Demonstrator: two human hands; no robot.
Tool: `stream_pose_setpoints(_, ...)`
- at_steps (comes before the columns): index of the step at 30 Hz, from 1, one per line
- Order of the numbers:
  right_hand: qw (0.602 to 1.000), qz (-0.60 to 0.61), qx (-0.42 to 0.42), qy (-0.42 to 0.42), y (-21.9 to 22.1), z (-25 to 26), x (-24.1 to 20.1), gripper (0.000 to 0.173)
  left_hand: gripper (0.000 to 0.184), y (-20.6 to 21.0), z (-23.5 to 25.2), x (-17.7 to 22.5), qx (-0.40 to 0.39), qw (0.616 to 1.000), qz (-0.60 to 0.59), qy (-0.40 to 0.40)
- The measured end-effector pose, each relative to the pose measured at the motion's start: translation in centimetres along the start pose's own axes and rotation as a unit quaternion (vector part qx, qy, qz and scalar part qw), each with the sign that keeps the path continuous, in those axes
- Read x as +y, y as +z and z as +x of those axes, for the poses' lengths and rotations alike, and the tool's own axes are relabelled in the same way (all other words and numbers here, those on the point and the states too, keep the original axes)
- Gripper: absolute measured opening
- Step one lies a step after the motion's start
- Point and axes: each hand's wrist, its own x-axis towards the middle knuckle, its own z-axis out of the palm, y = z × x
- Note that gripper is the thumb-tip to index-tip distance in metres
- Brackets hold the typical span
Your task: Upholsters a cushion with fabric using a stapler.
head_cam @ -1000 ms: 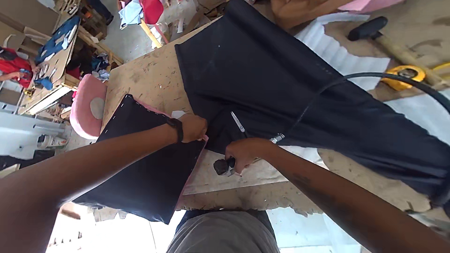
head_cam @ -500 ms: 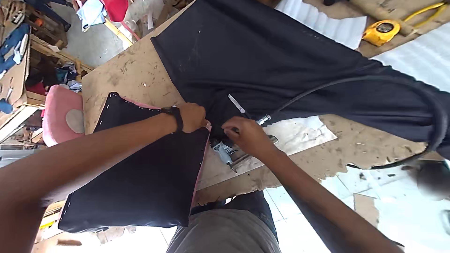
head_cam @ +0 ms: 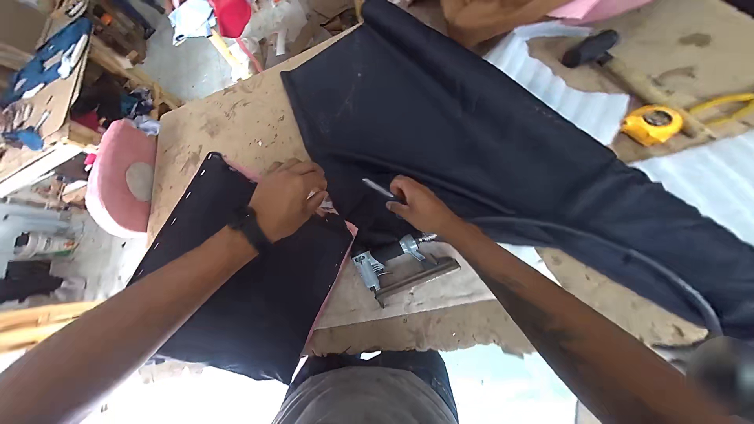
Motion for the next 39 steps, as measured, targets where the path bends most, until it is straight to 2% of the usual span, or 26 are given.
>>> stream_pose_setpoints(2,0.992,0.062,-0.033,-0.103,-2.9,-0.1,-2.3,0.024,0.028,-0.9,-2.6,-1.5,0.067,0.996,-0.008,-0.054)
stream_pose_setpoints(3,0.986,0.044,-0.068,-0.145,-4.2,-0.2,-3.3,0.023,0.030,-1.7,-4.0,-2.6,0.108,0.990,-0.009,-0.090)
stream_pose_setpoints(5,0.965,-0.065,-0.140,-0.214,-5.7,0.1,-4.5,0.022,0.038,-4.0,-7.2,-5.5,0.200,0.962,-0.011,-0.187)
stream_pose_setpoints(6,0.949,-0.116,-0.168,-0.240,-5.7,0.8,-4.3,0.023,0.045,-5.0,-9.0,-6.7,0.212,0.944,-0.014,-0.254)
stream_pose_setpoints(7,0.934,-0.152,-0.193,-0.259,-5.3,1.6,-3.9,0.023,0.054,-5.5,-10.7,-7.2,0.194,0.923,-0.023,-0.332)
stream_pose_setpoints(9,0.910,-0.189,-0.229,-0.289,-4.2,3.6,-3.2,0.022,0.065,-5.0,-12.6,-6.7,0.107,0.883,-0.062,-0.453)
stream_pose_setpoints(11,0.891,-0.206,-0.244,-0.323,-3.5,6.2,-3.7,0.020,0.068,-5.0,-12.3,-6.7,0.046,0.865,-0.095,-0.491)
stream_pose_setpoints(17,0.826,-0.196,-0.340,-0.404,-0.2,9.3,-8.7,0.014,0.065,-4.6,-11.7,-7.4,0.038,0.869,-0.123,-0.478)
stream_pose_setpoints(20,0.801,-0.199,-0.387,-0.411,-0.4,10.7,-9.0,0.014,0.065,-4.4,-11.9,-7.8,0.032,0.864,-0.118,-0.488)
stream_pose_setpoints(24,0.826,-0.157,-0.389,-0.376,-3.4,13.3,-7.7,0.011,0.066,-4.7,-11.6,-7.2,0.026,0.852,-0.124,-0.509)
stream_pose_setpoints(26,0.830,-0.161,-0.376,-0.380,-2.7,12.8,-8.1,0.011,0.066,-4.9,-11.5,-7.1,0.017,0.851,-0.127,-0.510)
stream_pose_setpoints(30,0.803,-0.192,-0.371,-0.424,0.5,11.0,-10.1,0.015,0.067,-4.8,-11.5,-7.4,0.012,0.852,-0.123,-0.509)
stream_pose_setpoints(32,0.810,-0.191,-0.369,-0.413,-0.8,11.6,-9.8,0.016,0.068,-4.9,-11.7,-7.4,0.009,0.847,-0.124,-0.517)
stream_pose_setpoints(34,0.834,-0.175,-0.358,-0.382,-3.9,13.0,-7.7,0.017,0.068,-4.8,-11.7,-7.3,0.027,0.848,-0.121,-0.515)
stream_pose_setpoints(36,0.864,-0.166,-0.349,-0.322,-6.6,14.1,-4.4,0.019,0.059,-4.4,-12.0,-6.5,0.104,0.866,-0.086,-0.482)
stream_pose_setpoints(37,0.881,-0.156,-0.353,-0.274,-7.4,14.0,-2.3,0.018,0.051,-4.1,-12.0,-5.4,0.151,0.888,-0.058,-0.431)
stream_pose_setpoints(38,0.895,-0.143,-0.357,-0.226,-7.9,13.5,0.1,0.015,0.042,-3.5,-11.1,-3.9,0.189,0.918,-0.041,-0.347)
stream_pose_setpoints(39,0.905,-0.140,-0.351,-0.194,-8.1,12.9,2.5,0.012,0.033,-2.9,-9.4,-1.9,0.192,0.948,-0.019,-0.253)
